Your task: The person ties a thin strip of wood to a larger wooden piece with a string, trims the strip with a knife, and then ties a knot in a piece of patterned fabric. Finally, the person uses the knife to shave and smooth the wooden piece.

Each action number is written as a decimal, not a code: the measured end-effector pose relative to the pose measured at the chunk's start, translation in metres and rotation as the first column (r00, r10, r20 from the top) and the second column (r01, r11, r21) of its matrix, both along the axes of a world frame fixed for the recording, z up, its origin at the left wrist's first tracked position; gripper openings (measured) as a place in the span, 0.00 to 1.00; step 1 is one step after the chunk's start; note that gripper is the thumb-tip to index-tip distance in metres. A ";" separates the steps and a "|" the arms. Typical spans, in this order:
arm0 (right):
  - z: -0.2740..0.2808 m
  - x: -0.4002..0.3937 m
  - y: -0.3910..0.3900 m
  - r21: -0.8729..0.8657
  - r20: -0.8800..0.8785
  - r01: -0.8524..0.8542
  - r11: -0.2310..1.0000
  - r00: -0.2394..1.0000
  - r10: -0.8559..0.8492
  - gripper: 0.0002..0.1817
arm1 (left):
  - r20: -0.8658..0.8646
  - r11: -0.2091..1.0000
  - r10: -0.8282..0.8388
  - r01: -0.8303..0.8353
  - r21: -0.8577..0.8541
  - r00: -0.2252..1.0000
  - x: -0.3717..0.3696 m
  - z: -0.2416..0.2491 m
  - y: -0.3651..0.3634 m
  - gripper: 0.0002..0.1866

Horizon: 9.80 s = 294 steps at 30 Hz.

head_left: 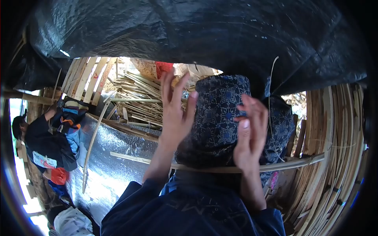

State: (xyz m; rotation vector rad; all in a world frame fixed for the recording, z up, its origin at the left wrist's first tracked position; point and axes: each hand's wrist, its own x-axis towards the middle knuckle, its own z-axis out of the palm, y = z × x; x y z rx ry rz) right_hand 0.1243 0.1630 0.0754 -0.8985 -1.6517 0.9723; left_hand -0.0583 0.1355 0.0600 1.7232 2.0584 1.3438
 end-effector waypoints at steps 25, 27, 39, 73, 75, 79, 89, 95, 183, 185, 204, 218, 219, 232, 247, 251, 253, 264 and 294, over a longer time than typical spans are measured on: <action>-0.068 0.273 -0.153 -0.244 0.780 0.860 0.448 0.449 -0.436 0.16 | 0.101 0.555 -0.804 0.800 -0.228 0.586 0.151 -0.031 -0.022 0.16; -0.107 0.267 -0.183 -0.403 0.876 0.847 0.347 0.467 -0.120 0.19 | 0.146 0.466 -0.844 0.841 -0.276 0.516 0.174 -0.035 -0.024 0.16; -0.200 0.224 -0.226 -0.313 0.882 0.861 0.401 0.420 -0.212 0.30 | 0.584 0.243 -0.634 0.848 -0.471 0.506 0.178 -0.058 -0.011 0.12; -0.183 0.297 -0.136 -0.082 0.884 0.875 0.478 0.285 -0.370 0.20 | 0.936 0.224 -0.124 0.928 -0.297 0.329 0.173 -0.085 0.001 0.10; -0.200 0.296 -0.125 -0.069 0.856 0.850 0.522 0.320 -0.407 0.22 | 0.939 0.223 -0.125 0.931 -0.290 0.322 0.172 -0.087 0.001 0.09; -0.219 0.295 -0.109 -0.107 0.832 0.839 0.534 0.370 -0.414 0.20 | 0.930 0.222 -0.128 0.924 -0.312 0.345 0.171 -0.088 0.002 0.10; -0.191 0.297 -0.105 -0.360 0.612 0.870 0.336 0.492 -0.619 0.11 | 0.849 0.294 -0.297 0.888 -0.354 0.436 0.172 -0.076 -0.005 0.12; -0.110 0.276 -0.092 -0.444 0.502 0.804 0.395 0.589 -0.633 0.19 | 0.767 0.313 -0.405 0.864 -0.394 0.497 0.175 -0.072 -0.008 0.13; -0.067 0.194 -0.082 -0.180 0.745 0.280 0.943 0.665 -0.055 0.15 | 0.470 0.381 -0.729 0.865 -0.326 0.498 0.168 -0.082 -0.028 0.12; -0.068 0.197 -0.077 -0.141 0.749 0.333 0.932 0.651 -0.119 0.14 | 0.466 0.366 -0.727 0.859 -0.359 0.504 0.168 -0.078 -0.026 0.12; -0.080 0.227 -0.062 -0.062 0.731 0.567 0.821 0.586 -0.349 0.15 | 0.420 0.409 -0.745 0.852 -0.325 0.518 0.171 -0.080 -0.028 0.08; -0.055 0.204 -0.099 -0.722 0.054 0.356 0.593 0.884 -0.465 0.12 | 0.998 0.005 0.001 0.998 -0.064 0.064 0.146 -0.096 0.006 0.21; -0.055 0.203 -0.102 -0.685 0.114 0.407 0.604 0.879 -0.463 0.12 | 0.997 0.008 0.012 0.997 -0.074 0.074 0.145 -0.096 0.005 0.21; -0.033 0.202 -0.097 -0.333 0.500 0.390 0.858 0.845 -0.190 0.16 | 0.915 0.112 -0.248 0.948 -0.299 0.318 0.131 -0.076 -0.010 0.19; -0.049 0.192 -0.105 -0.250 0.564 0.104 0.963 0.824 0.057 0.07 | 0.522 0.358 -0.684 0.858 -0.368 0.509 0.136 -0.075 -0.044 0.14; -0.058 0.204 -0.087 -0.200 0.657 0.506 0.839 0.705 -0.269 0.10 | 0.412 0.340 -0.720 0.801 -0.493 0.559 0.139 -0.076 -0.048 0.10; -0.063 0.208 -0.082 -0.073 0.702 0.479 0.875 0.648 -0.296 0.11 | 0.410 0.388 -0.731 0.826 -0.409 0.546 0.143 -0.083 -0.049 0.09; -0.064 0.177 -0.098 -0.062 0.712 0.247 0.967 0.690 -0.130 0.10 | 0.250 0.468 -0.723 0.723 -0.509 0.644 0.151 -0.082 -0.058 0.07; -0.073 0.248 -0.068 -0.011 0.752 0.766 0.643 0.431 -0.500 0.16 | 0.567 0.266 -0.625 0.829 -0.492 0.537 0.141 -0.077 -0.038 0.12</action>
